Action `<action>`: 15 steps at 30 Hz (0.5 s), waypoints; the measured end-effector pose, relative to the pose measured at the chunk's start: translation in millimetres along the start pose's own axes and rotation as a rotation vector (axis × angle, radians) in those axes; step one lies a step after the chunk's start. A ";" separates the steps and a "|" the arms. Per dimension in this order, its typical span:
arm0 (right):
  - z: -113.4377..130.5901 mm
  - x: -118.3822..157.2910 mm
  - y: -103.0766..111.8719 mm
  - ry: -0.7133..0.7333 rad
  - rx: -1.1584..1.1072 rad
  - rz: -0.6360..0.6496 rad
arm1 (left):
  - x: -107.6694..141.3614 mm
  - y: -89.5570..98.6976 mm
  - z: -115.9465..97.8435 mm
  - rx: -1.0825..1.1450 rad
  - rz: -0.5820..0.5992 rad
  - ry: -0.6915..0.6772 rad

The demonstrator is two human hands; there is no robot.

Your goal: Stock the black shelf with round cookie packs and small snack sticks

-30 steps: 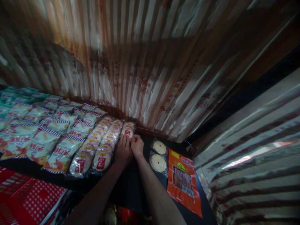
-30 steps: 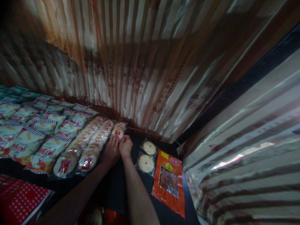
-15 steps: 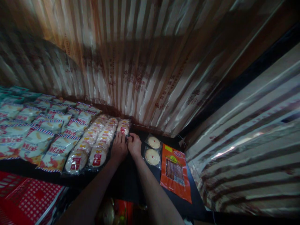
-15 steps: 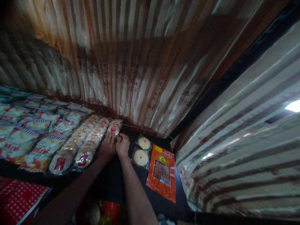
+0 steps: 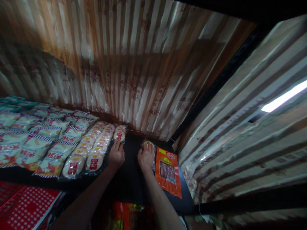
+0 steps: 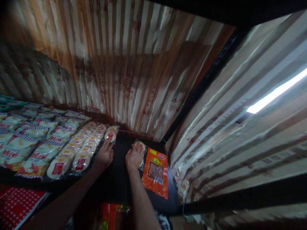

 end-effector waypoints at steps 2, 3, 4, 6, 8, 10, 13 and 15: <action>-6.6 4.0 6.0 -0.052 0.037 -0.005 | 2.8 1.1 -13.9 0.024 0.041 0.000; -9.4 7.0 8.3 -0.071 0.047 -0.008 | 3.6 2.0 -23.2 0.044 0.059 -0.014; -12.0 10.5 10.0 -0.087 0.052 -0.011 | 4.0 2.9 -33.7 0.073 0.078 -0.037; -16.8 18.2 11.8 -0.106 0.054 -0.001 | 4.5 4.3 -55.5 0.144 0.121 -0.092; -20.4 25.7 12.5 -0.106 0.044 0.024 | 6.8 3.3 -75.1 0.231 0.196 -0.139; -22.6 32.5 13.5 -0.096 0.020 0.057 | 12.4 1.4 -88.4 0.305 0.265 -0.144; -23.5 43.4 18.2 -0.078 -0.017 0.084 | 26.5 0.9 -99.3 0.365 0.310 -0.151; -22.3 52.7 22.9 -0.052 -0.030 0.085 | 37.8 2.8 -101.3 0.345 0.306 -0.140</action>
Point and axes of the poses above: each hand's wrist, its own x-axis away from the middle knuckle, its own y-axis out of the back of the hand, z = x × y, the point moved 5 cm from there along -x, towards the middle knuckle, and after that the axes turned 11 degrees about -y, right-handed, at the moved point
